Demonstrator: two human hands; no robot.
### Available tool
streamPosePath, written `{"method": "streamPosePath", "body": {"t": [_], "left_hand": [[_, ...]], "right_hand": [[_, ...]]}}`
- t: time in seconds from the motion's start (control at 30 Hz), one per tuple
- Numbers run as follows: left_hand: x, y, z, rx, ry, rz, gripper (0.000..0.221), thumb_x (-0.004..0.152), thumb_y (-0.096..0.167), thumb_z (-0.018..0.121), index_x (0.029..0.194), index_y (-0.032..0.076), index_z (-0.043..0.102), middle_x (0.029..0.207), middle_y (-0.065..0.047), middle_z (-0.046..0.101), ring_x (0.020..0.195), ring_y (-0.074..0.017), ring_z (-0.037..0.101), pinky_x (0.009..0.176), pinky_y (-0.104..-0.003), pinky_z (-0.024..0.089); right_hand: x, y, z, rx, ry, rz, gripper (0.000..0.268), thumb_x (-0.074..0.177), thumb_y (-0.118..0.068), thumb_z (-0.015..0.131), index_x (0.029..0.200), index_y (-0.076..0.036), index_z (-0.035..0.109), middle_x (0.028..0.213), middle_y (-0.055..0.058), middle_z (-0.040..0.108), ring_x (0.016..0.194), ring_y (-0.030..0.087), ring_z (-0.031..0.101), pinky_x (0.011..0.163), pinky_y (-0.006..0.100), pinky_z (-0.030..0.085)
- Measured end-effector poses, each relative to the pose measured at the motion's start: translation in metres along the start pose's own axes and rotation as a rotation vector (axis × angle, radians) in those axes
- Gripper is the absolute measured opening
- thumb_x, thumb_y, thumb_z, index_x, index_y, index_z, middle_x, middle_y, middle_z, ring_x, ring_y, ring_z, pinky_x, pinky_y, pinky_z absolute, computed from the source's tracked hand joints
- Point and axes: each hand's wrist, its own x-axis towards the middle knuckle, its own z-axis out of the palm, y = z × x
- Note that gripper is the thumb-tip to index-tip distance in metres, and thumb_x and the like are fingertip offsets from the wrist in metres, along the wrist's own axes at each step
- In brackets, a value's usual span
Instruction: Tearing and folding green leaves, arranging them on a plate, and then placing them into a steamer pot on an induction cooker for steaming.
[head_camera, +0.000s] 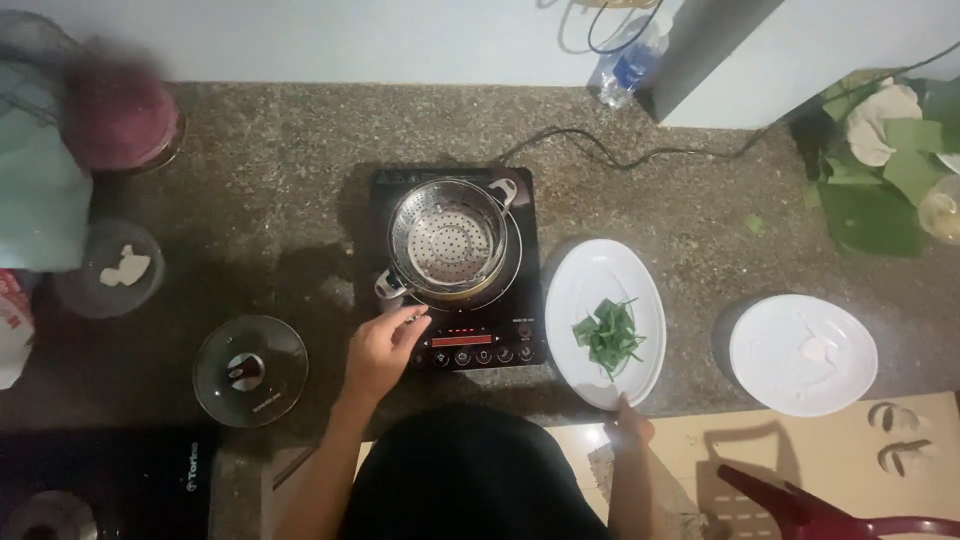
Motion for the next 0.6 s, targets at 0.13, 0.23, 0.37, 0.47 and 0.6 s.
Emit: {"method": "streamPosePath", "body": {"t": [0.13,0.23,0.37,0.47,0.6], "left_hand": [[-0.010,0.002,-0.001,0.018,-0.088,-0.093,0.034,0.084,0.035,0.056,0.104,0.011,0.069,0.099,-0.003,0.072,0.082,-0.0166,0.068,0.073,-0.030,0.052],[-0.014,0.005,-0.003,0.005,-0.126,-0.167,0.035,0.084,0.035,0.055,0.106,0.012,0.069,0.104,-0.002,0.071,0.088,-0.0159,0.068,0.078,-0.030,0.052],[-0.018,0.003,-0.006,0.002,-0.145,-0.225,0.034,0.084,0.035,0.054,0.107,0.015,0.069,0.100,-0.001,0.072,0.083,-0.0150,0.068,0.076,-0.029,0.050],[-0.018,-0.004,-0.005,0.013,-0.170,-0.235,0.035,0.085,0.035,0.053,0.110,0.015,0.068,0.091,-0.002,0.072,0.074,-0.0141,0.066,0.068,-0.029,0.049],[-0.016,-0.008,-0.001,0.034,-0.193,-0.255,0.038,0.085,0.037,0.049,0.113,0.017,0.066,0.106,0.000,0.070,0.085,-0.0150,0.066,0.073,-0.030,0.051]], "right_hand": [[-0.074,-0.049,-0.067,0.762,0.003,0.300,0.055,0.082,-0.041,0.049,0.131,-0.019,0.035,0.111,0.009,0.063,0.100,0.027,0.062,0.078,0.031,0.051],[-0.103,-0.049,-0.105,1.698,0.164,0.541,0.044,0.081,-0.015,0.070,0.117,0.003,0.053,0.113,0.018,0.059,0.098,0.035,0.060,0.074,0.036,0.056],[-0.053,-0.020,-0.097,1.801,0.392,0.286,0.043,0.069,-0.005,0.074,0.107,0.007,0.058,0.108,0.018,0.062,0.090,0.031,0.062,0.065,0.037,0.059],[-0.059,-0.007,-0.146,1.755,0.421,0.179,0.036,0.076,-0.004,0.068,0.108,0.009,0.058,0.106,0.014,0.064,0.088,0.023,0.063,0.064,0.033,0.056],[-0.122,-0.008,-0.239,1.331,0.446,-0.002,0.033,0.081,-0.019,0.066,0.101,0.007,0.060,0.090,0.012,0.063,0.079,0.019,0.055,0.057,0.032,0.044]]}}
